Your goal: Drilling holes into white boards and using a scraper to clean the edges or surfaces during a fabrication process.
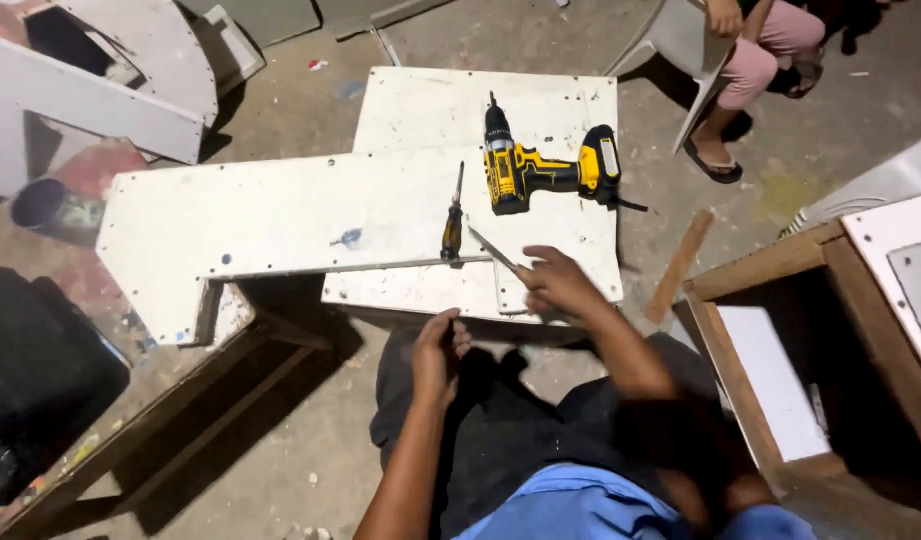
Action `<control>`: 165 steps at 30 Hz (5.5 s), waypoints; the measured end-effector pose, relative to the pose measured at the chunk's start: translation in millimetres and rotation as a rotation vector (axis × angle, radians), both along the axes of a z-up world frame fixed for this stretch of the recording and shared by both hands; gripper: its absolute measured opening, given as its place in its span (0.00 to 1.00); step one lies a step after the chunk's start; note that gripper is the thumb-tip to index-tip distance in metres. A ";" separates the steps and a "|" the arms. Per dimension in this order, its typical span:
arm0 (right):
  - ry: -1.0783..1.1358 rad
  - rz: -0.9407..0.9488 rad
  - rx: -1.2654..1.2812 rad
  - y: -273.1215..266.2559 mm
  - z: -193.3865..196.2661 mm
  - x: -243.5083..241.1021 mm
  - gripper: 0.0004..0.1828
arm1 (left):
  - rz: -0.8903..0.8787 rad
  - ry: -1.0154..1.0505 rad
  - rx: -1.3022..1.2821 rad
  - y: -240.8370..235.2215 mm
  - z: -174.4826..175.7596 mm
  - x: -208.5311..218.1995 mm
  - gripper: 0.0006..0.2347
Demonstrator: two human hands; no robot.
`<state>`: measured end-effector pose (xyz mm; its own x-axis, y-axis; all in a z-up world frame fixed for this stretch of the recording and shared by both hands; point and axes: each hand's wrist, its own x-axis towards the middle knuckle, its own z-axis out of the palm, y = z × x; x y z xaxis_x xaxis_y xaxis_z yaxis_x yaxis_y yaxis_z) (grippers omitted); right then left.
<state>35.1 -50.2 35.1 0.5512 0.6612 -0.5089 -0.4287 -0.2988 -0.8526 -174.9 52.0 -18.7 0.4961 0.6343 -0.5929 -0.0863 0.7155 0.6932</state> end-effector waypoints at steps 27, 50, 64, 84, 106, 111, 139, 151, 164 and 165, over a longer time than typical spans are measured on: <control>-0.710 0.659 -0.784 -142.6 -21.6 116.9 0.19 | -0.943 0.340 1.720 -49.9 -4.1 156.8 0.33; -0.786 0.940 -0.930 -95.3 42.3 59.4 0.18 | -1.226 0.429 1.592 -38.4 14.7 162.0 0.35; -0.054 -0.030 -0.573 -112.9 0.9 47.1 0.42 | -1.219 0.394 1.610 -41.0 10.7 161.0 0.34; 0.007 -0.133 -0.352 -130.8 -31.2 57.0 0.22 | -1.186 0.383 1.627 -42.7 0.9 163.4 0.34; -1.054 1.229 -0.896 -116.6 102.6 81.5 0.26 | -1.100 0.371 1.573 -36.3 -3.7 162.3 0.33; -1.220 1.449 -0.833 -111.2 95.1 106.2 0.26 | -1.116 0.370 1.589 -35.4 -7.7 163.5 0.33; -1.329 1.725 -0.808 -49.1 62.4 149.7 0.17 | -1.197 0.394 1.633 -35.3 8.9 169.7 0.30; -0.652 1.128 -0.725 -87.0 62.6 134.5 0.24 | -1.203 0.349 1.559 -35.5 7.0 167.8 0.31; -0.775 0.955 -0.827 -100.7 77.0 111.9 0.27 | -1.005 0.361 1.672 -44.1 -16.4 168.7 0.24; -0.856 1.134 -0.856 -89.6 84.1 116.6 0.27 | -0.995 0.359 1.676 -41.8 -18.4 167.3 0.25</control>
